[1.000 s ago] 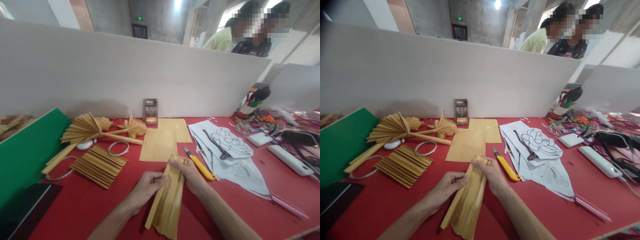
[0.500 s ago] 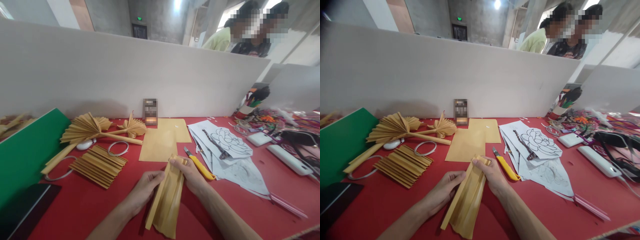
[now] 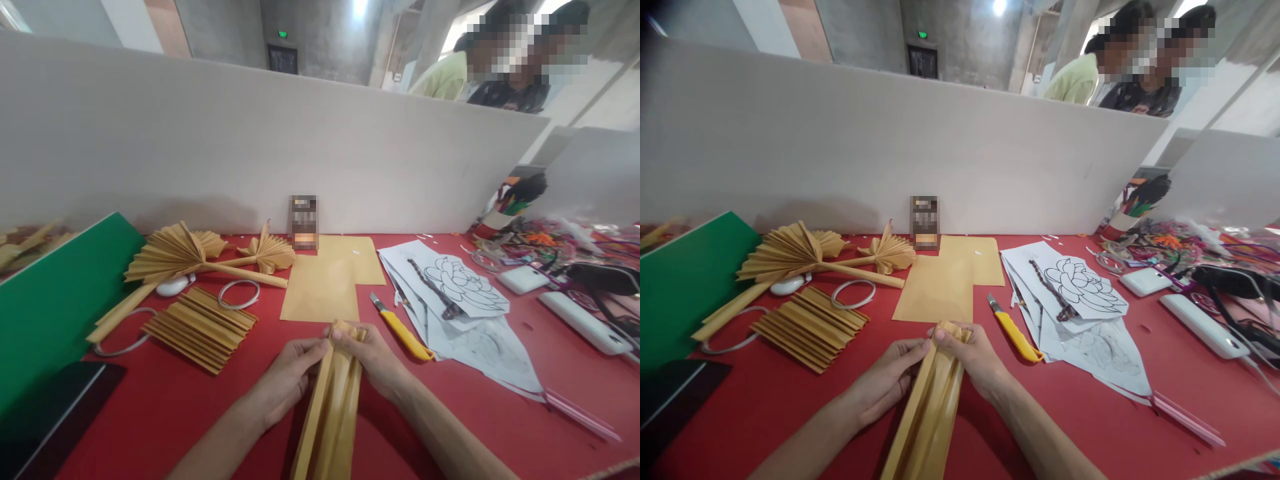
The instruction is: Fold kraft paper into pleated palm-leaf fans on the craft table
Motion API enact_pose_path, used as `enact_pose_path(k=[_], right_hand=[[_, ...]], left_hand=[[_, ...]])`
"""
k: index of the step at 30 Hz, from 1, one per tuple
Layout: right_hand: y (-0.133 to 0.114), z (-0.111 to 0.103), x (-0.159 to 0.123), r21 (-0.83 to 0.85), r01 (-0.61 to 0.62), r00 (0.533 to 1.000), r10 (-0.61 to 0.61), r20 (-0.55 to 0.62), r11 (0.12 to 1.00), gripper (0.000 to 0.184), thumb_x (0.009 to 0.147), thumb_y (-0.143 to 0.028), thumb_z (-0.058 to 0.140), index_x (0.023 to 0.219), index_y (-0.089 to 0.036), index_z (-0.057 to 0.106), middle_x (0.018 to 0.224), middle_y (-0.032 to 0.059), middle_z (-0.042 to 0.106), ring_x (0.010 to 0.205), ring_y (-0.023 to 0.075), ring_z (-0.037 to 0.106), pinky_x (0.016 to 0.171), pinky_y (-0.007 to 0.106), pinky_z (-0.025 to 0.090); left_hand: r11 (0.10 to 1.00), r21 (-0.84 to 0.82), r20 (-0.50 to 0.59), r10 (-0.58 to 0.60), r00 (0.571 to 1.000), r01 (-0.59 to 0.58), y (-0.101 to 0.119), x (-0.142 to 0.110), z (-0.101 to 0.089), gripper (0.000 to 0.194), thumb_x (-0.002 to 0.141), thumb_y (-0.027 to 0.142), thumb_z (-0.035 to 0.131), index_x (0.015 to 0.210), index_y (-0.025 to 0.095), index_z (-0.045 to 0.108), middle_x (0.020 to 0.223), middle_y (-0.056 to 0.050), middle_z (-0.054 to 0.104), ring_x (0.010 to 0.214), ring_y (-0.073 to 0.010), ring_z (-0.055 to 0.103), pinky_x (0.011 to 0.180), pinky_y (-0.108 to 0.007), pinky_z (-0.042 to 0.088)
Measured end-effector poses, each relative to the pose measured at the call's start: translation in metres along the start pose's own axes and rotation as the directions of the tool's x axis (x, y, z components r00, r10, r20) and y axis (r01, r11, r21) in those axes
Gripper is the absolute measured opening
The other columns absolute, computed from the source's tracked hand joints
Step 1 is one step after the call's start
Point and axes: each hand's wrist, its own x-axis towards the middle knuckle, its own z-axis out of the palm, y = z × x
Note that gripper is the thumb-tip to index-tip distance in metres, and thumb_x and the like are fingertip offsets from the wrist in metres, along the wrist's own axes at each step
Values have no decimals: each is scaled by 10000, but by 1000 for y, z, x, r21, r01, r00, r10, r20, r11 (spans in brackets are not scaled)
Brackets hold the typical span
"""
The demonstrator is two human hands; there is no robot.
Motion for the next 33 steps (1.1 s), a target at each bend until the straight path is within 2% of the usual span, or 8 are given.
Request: enact_pose_path(k=[5, 9, 12, 15, 20, 26, 29, 33], right_hand=[[5, -1, 1, -22, 3, 1000, -3, -7, 1000, 458, 755, -555, 884, 930, -141, 796, 803, 64, 736, 730, 186, 668, 738, 313, 504], [3, 1, 1, -34, -7, 1000, 7, -12, 999, 480, 734, -576, 890, 923, -145, 799, 788, 53, 731, 714, 179, 655, 727, 310, 493], [1, 2, 0, -43, 1, 1000, -2, -16, 999, 468, 744, -572, 884, 919, -147, 796, 777, 38, 713, 701, 165, 629, 700, 291, 471], [1, 4, 0, -62, 29, 998, -32, -53, 998, 431, 751, -558, 881, 829, -149, 769, 723, 14, 666, 664, 150, 584, 654, 273, 442], [4, 7, -1, -102, 59, 989, -72, -130, 993, 429, 749, -566, 873, 735, -159, 736, 709, 9, 636, 661, 151, 543, 650, 274, 422], [6, 8, -1, -74, 80, 992, -86, -87, 994, 403, 794, -567, 836, 793, -170, 767, 761, 14, 644, 707, 167, 563, 685, 283, 428], [8, 6, 0, -62, 91, 992, -96, -77, 994, 378, 814, -546, 828, 819, -171, 778, 790, 15, 654, 740, 170, 580, 712, 283, 441], [7, 4, 1, -120, 96, 986, -111, -125, 988, 364, 790, -530, 856, 820, -177, 772, 796, 24, 675, 756, 178, 591, 723, 292, 448]], left_hand=[[1000, 16, -22, -5, 1000, 5, 0, 0, 1, 431, 839, 535, 811, 987, 131, 824, 876, -131, 807, 772, -219, 744, 753, -301, 570], [996, 73, -47, 55, 997, -51, -2, 1, 1, 412, 848, 521, 803, 961, 124, 822, 846, -112, 795, 744, -206, 718, 723, -290, 549], [976, 179, -79, 137, 987, -121, -4, 1, 0, 387, 884, 509, 766, 923, 129, 821, 800, -71, 777, 701, -179, 675, 675, -261, 505], [926, 334, -97, 221, 970, -178, -2, 0, 0, 400, 910, 513, 727, 934, 128, 829, 744, -42, 750, 658, -159, 625, 612, -234, 444], [817, 523, -94, 339, 936, -243, 3, -3, 3, 417, 939, 515, 675, 983, 135, 840, 767, -50, 761, 677, -181, 631, 597, -239, 439], [822, 516, -137, 356, 925, -240, 2, -2, 2, 377, 913, 503, 712, 981, 159, 849, 768, -51, 786, 664, -184, 669, 608, -236, 495], [835, 500, -148, 345, 927, -230, 3, -3, 3, 354, 907, 487, 730, 1034, 178, 845, 842, -62, 813, 707, -196, 705, 646, -241, 527], [824, 516, -134, 347, 928, -234, 4, -4, 3, 356, 919, 488, 717, 1041, 180, 846, 880, -77, 827, 776, -226, 742, 656, -244, 539]])
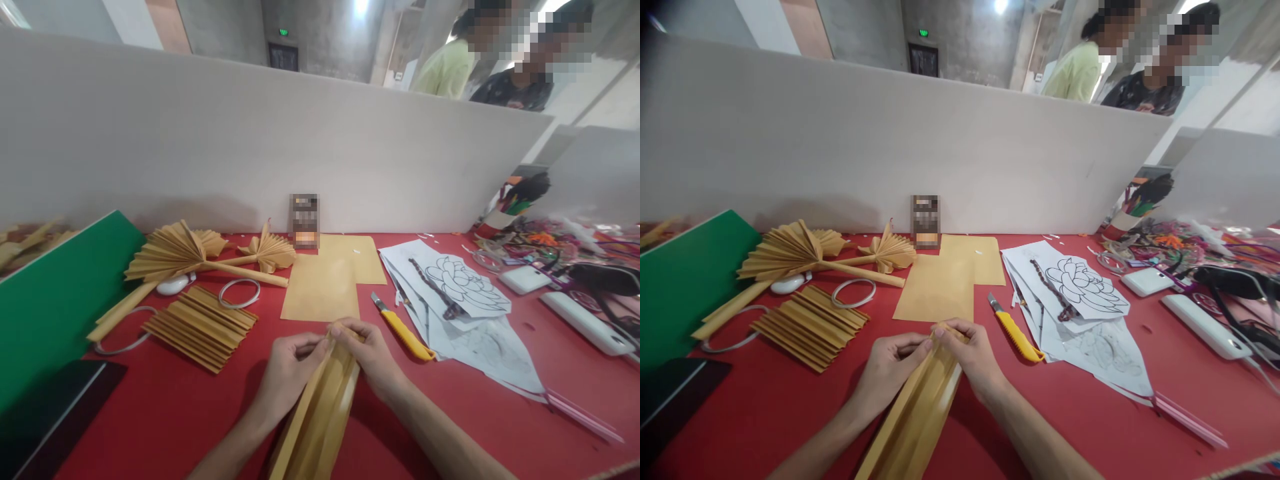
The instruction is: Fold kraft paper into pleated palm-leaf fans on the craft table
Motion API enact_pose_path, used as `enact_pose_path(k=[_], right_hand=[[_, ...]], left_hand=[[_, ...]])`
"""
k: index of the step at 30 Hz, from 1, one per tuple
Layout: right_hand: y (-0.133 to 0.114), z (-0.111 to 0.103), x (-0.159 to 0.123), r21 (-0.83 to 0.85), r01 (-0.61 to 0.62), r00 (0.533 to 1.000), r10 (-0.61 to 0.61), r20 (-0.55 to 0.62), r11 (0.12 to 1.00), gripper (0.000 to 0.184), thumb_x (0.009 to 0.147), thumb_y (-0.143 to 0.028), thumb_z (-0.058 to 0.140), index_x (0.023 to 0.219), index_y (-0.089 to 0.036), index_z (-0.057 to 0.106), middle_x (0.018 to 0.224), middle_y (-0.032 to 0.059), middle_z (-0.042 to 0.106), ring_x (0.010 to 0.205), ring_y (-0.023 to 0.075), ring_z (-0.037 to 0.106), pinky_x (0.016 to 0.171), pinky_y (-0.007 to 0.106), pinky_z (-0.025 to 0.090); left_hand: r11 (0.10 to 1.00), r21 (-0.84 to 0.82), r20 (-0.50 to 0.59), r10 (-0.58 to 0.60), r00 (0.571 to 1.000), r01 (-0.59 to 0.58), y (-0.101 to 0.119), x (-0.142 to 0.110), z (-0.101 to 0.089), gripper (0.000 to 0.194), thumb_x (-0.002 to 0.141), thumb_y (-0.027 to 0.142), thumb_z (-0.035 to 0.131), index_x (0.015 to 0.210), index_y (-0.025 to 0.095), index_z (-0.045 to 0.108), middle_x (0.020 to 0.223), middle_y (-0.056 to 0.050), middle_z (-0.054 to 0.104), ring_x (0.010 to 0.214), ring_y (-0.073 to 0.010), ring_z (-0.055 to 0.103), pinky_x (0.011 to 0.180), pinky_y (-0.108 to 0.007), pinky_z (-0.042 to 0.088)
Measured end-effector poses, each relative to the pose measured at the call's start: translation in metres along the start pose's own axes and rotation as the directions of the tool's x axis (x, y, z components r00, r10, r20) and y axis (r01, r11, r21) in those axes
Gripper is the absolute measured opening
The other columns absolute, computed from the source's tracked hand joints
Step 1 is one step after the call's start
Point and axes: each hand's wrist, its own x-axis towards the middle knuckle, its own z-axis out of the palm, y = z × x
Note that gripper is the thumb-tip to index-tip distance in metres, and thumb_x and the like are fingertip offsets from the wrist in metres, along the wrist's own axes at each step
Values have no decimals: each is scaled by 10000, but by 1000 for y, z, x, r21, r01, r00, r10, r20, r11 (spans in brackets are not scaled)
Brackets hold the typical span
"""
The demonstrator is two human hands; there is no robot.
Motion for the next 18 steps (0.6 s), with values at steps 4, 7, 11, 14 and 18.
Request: enact_pose_path(k=[4, 7, 11, 14, 18], right_hand=[[-5, -3, 2, -88, 83, 996, -86, -25, 993, 340, 785, -515, 859, 813, -189, 763, 802, 29, 690, 776, 189, 595, 737, 302, 445], [-5, -9, 6, -141, 120, 992, -125, -30, 983, 325, 816, -511, 829, 827, -193, 761, 852, 40, 702, 806, 201, 604, 747, 311, 452], [-3, -18, 9, -313, 209, 968, -242, -69, 927, 278, 916, -488, 720, 921, -212, 751, 993, 72, 716, 911, 242, 638, 795, 348, 484], [-4, -18, 2, -610, 419, 836, -548, -29, 672, 227, 974, -376, 647, 1148, -248, 716, 1204, 102, 681, 1142, 292, 613, 959, 431, 481], [-4, -3, -18, -748, 652, 597, -692, 406, 123, 478, 963, -412, 654, 1388, -209, 579, 1331, 147, 649, 1238, 324, 582, 1059, 507, 427]], left_hand=[[999, 35, 0, 2, 1000, -2, -2, 0, -1, 340, 918, 473, 722, 1040, 181, 847, 923, -87, 833, 814, -244, 759, 691, -259, 555], [999, 33, 12, -21, 1000, 21, -3, 2, -2, 327, 885, 454, 759, 1031, 174, 847, 937, -95, 833, 863, -265, 767, 743, -275, 565], [999, 42, 73, -36, 997, 33, -2, 6, -4, 329, 869, 452, 763, 974, 153, 853, 853, -90, 818, 818, -259, 749, 731, -282, 551], [1000, 5, -11, -6, 1000, 6, -5, 10, -9, 327, 863, 465, 766, 940, 158, 849, 842, -73, 802, 801, -235, 713, 730, -274, 532], [978, -201, -277, -9, 961, -49, -9, 15, -17, 287, 812, 456, 819, 855, 173, 802, 776, -21, 738, 742, -169, 638, 698, -232, 503]])
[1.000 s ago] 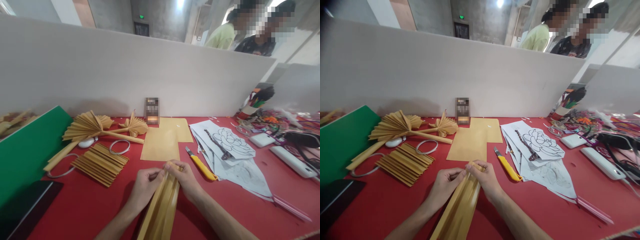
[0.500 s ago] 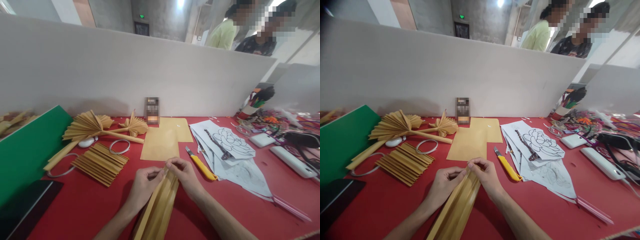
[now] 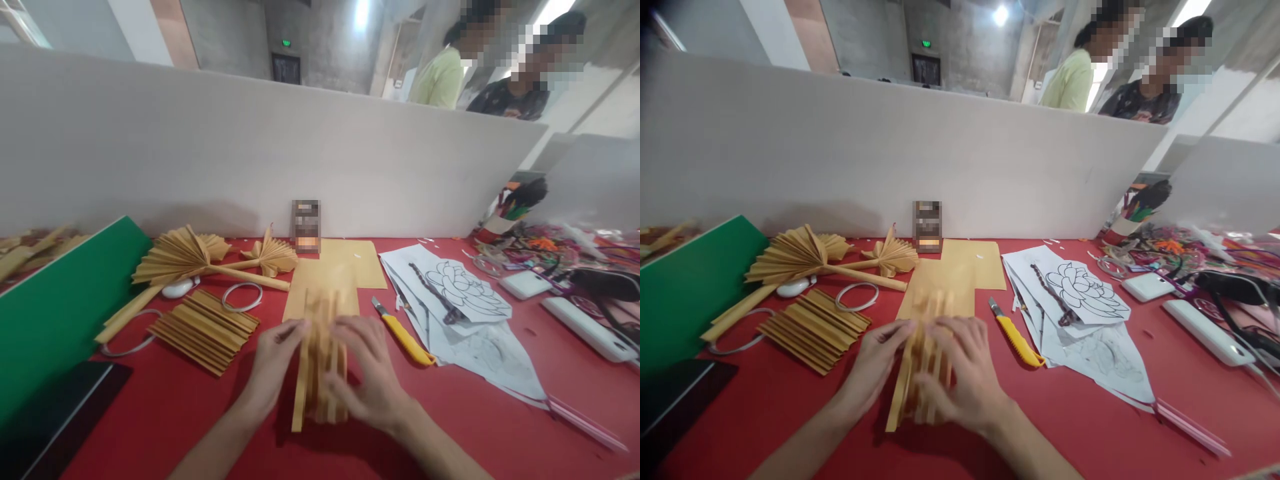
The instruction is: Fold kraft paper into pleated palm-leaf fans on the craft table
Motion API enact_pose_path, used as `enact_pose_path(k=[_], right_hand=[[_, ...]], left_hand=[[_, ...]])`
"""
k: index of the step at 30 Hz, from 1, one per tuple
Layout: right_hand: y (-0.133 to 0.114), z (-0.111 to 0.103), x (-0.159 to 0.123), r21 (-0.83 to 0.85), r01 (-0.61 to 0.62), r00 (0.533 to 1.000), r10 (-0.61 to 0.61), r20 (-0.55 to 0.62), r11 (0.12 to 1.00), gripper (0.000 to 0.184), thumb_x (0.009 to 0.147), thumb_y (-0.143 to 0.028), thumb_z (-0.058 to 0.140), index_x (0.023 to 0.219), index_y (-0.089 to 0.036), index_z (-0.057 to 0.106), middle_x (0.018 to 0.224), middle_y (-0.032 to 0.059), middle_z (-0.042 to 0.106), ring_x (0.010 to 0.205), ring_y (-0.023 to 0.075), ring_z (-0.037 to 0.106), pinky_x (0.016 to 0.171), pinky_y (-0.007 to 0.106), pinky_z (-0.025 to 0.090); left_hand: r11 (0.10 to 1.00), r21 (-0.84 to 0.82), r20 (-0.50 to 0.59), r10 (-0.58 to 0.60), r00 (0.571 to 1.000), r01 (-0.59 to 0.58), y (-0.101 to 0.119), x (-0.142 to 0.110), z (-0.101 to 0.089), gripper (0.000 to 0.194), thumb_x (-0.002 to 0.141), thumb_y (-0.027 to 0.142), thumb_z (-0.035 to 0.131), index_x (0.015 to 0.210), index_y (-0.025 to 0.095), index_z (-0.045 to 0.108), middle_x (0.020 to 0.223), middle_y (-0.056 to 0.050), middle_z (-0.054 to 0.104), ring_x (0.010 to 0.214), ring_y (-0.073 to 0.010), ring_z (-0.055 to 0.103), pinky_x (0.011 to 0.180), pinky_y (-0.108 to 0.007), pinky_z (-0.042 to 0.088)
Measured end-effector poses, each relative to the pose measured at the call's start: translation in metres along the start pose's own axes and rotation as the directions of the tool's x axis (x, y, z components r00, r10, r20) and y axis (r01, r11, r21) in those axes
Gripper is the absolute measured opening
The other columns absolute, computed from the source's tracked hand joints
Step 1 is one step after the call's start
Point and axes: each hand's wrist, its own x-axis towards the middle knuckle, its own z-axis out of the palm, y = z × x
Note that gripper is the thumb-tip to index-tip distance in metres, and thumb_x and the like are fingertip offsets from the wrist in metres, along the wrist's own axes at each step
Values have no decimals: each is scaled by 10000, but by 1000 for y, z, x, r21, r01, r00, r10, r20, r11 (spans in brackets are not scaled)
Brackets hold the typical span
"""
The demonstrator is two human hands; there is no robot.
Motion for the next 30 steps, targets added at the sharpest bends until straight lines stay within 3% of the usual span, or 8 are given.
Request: enact_pose_path(k=[3, 6, 10, 18, 23, 26, 28, 30], right_hand=[[-19, 9, -3, -157, 251, 966, -237, 106, 955, 695, 956, -592, 631, 1455, -119, 529, 1374, 180, 661, 1268, 346, 581, 1162, 537, 325], [-25, 18, -4, -294, 319, 947, -290, 138, 901, 477, 1027, -389, 592, 1430, -135, 572, 1367, 134, 690, 1256, 306, 605, 1213, 518, 254], [-13, 14, -2, -370, 273, 962, -255, 98, 888, 369, 999, -41, 492, 1308, -164, 653, 1174, 97, 772, 1103, 248, 682, 1127, 472, 341], [-2, 3, 3, -474, 219, 976, -197, 97, 853, 267, 1002, -44, 538, 1198, -165, 674, 1028, 83, 784, 933, 242, 691, 972, 480, 381], [2, 9, 4, -383, 83, 995, -54, 84, 920, 259, 1029, -35, 468, 1053, -202, 664, 901, 35, 761, 846, 211, 678, 946, 454, 369], [13, 4, 6, -237, -60, 991, 87, 102, 970, 238, 1050, -72, 469, 998, -226, 643, 890, 8, 747, 823, 195, 669, 883, 405, 386], [18, -4, 8, -126, -155, 975, 172, 140, 980, 204, 1054, -106, 494, 984, -236, 634, 914, -1, 745, 832, 192, 666, 850, 384, 396], [21, -14, 11, -40, -234, 951, 237, 198, 971, 185, 1052, -128, 514, 971, -247, 630, 922, -10, 740, 846, 194, 661, 846, 375, 406]], left_hand=[[989, -146, -133, -32, 991, 13, 1, 3, -3, 309, 758, 444, 863, 735, 178, 708, 621, 42, 614, 580, -106, 526, 565, -190, 435], [979, -200, -156, -71, 985, 39, 4, 3, -3, 386, 746, 436, 866, 644, 181, 594, 583, 52, 570, 550, -98, 502, 543, -189, 428], [978, -198, -86, -81, 993, 63, 4, 2, 0, 398, 742, 410, 860, 629, 193, 545, 571, 39, 576, 552, -114, 509, 546, -213, 451], [977, -155, 46, -138, 989, 144, 3, -4, 5, 371, 794, 429, 812, 645, 175, 587, 594, 6, 616, 564, -127, 544, 581, -246, 469], [987, -45, 114, -147, 983, 152, 1, -2, 6, 388, 828, 486, 765, 684, 172, 588, 608, 9, 594, 550, -125, 530, 540, -246, 438], [987, 160, -9, 23, 1000, -21, 1, 4, 2, 391, 812, 496, 782, 1014, 190, 646, 874, -41, 702, 734, -183, 661, 593, -259, 488], [913, 340, -71, 262, 962, -224, 3, 7, -2, 667, 736, 435, 858, 1305, 246, 566, 1246, -97, 687, 1086, -257, 681, 797, -315, 554], [817, 456, 6, 395, 918, -354, 7, 8, -5, 782, 720, 379, 877, 1414, 286, 529, 1465, -94, 591, 1347, -291, 557, 1041, -381, 498]])
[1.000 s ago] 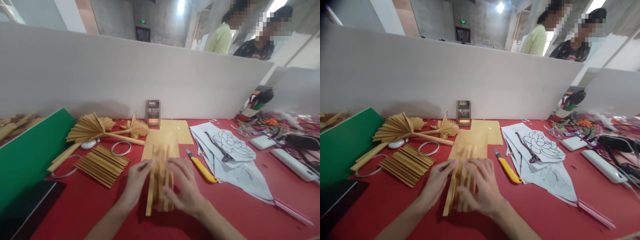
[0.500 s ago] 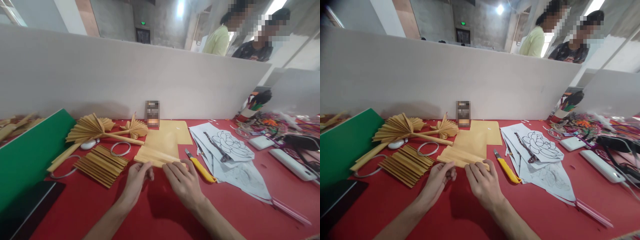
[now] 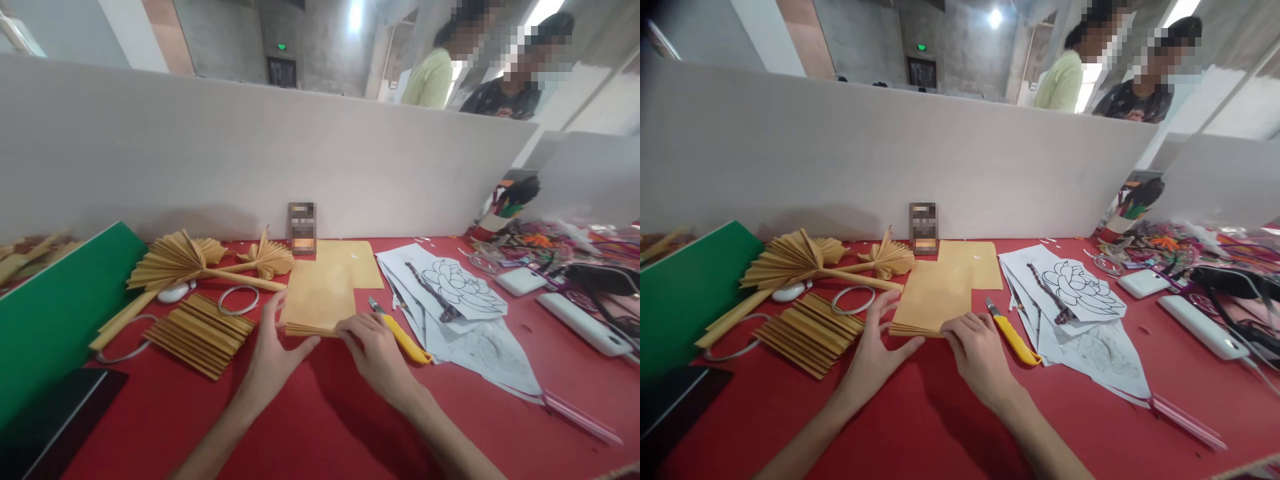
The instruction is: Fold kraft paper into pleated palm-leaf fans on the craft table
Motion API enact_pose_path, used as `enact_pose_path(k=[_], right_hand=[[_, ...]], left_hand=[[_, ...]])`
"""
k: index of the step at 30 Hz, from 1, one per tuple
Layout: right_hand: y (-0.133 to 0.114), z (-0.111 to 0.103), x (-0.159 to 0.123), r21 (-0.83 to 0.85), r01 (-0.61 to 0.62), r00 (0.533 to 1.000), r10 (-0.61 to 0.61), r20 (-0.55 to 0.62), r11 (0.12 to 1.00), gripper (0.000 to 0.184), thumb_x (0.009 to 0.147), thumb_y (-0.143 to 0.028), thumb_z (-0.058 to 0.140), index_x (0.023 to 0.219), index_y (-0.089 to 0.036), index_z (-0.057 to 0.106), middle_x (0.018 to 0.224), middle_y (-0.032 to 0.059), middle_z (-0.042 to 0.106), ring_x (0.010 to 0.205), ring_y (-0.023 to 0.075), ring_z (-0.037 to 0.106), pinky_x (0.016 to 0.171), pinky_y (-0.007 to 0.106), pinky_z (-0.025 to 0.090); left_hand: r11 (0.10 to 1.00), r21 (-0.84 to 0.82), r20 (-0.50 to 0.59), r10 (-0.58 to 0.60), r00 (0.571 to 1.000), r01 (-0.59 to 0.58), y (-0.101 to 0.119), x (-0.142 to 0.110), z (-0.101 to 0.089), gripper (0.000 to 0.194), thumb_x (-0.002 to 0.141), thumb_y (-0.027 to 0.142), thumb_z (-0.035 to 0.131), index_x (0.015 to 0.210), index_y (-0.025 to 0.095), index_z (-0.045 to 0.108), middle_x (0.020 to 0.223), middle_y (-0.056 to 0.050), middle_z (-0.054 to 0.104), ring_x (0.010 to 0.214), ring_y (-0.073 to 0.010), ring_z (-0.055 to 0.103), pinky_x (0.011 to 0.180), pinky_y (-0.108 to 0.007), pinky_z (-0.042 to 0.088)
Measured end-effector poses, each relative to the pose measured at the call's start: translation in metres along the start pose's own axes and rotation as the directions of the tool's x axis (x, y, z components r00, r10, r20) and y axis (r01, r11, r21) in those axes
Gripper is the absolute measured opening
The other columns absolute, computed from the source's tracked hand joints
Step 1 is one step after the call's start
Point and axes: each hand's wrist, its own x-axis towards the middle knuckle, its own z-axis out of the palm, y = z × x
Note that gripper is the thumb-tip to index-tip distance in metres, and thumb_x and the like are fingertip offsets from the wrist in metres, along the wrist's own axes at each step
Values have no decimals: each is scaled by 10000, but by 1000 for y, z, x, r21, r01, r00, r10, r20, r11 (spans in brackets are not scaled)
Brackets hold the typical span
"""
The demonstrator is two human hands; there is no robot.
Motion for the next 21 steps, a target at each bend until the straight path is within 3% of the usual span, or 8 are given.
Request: enact_pose_path(k=[2, 5, 8, 12, 15, 19, 21], right_hand=[[0, -9, 2, 63, -44, 997, 40, 64, 997, 191, 1054, -138, 510, 982, -263, 635, 921, -18, 734, 858, 195, 656, 863, 377, 414], [-1, -17, 3, 95, -75, 990, 63, 123, 993, 200, 1062, -152, 496, 996, -277, 637, 917, -24, 734, 868, 200, 650, 871, 380, 415], [-2, -18, 3, 83, -62, 988, 49, 147, 995, 206, 1065, -151, 486, 974, -268, 630, 921, -22, 741, 879, 198, 650, 860, 371, 418], [-3, -12, 4, 53, -26, 991, 18, 136, 998, 153, 1048, -157, 539, 997, -261, 640, 941, -20, 752, 880, 185, 665, 846, 349, 428], [-4, -4, 3, 9, 32, 993, -33, 114, 999, 116, 1033, -173, 580, 999, -258, 652, 906, -22, 751, 840, 178, 680, 816, 334, 437], [1, 8, 1, -69, 81, 996, -77, 52, 994, 210, 1054, -163, 512, 962, -248, 681, 855, -6, 758, 787, 173, 700, 773, 320, 453], [7, 13, 8, -72, 85, 994, -79, 78, 994, 251, 1043, -145, 501, 911, -244, 690, 833, -9, 761, 752, 162, 705, 761, 306, 467]], left_hand=[[999, 43, 151, 8, 989, -15, 2, 0, -4, 565, 793, 384, 826, 1323, 293, 651, 1405, -64, 662, 1344, -286, 574, 1120, -393, 447], [994, 3, 320, -101, 942, 105, 6, -1, -7, 251, 877, 435, 743, 1048, 259, 800, 1094, -48, 803, 1069, -266, 725, 977, -339, 536], [977, -82, 339, -160, 927, 199, 7, -3, -4, 283, 888, 473, 728, 963, 220, 830, 968, -60, 823, 912, -254, 746, 822, -292, 563], [956, -126, 333, -212, 919, 266, 7, -6, 0, 330, 878, 491, 739, 970, 191, 842, 905, -66, 814, 857, -253, 726, 757, -275, 544], [959, -114, 318, -214, 924, 261, 5, -6, 1, 347, 887, 497, 723, 951, 177, 844, 836, -60, 790, 796, -243, 694, 719, -271, 521], [959, -103, 327, -217, 920, 263, -2, -5, 2, 353, 876, 496, 730, 916, 163, 838, 777, -51, 759, 729, -225, 655, 657, -256, 488], [952, -123, 320, -230, 919, 281, -6, -3, 2, 356, 864, 501, 736, 923, 163, 832, 786, -52, 757, 732, -228, 653, 641, -251, 483]])
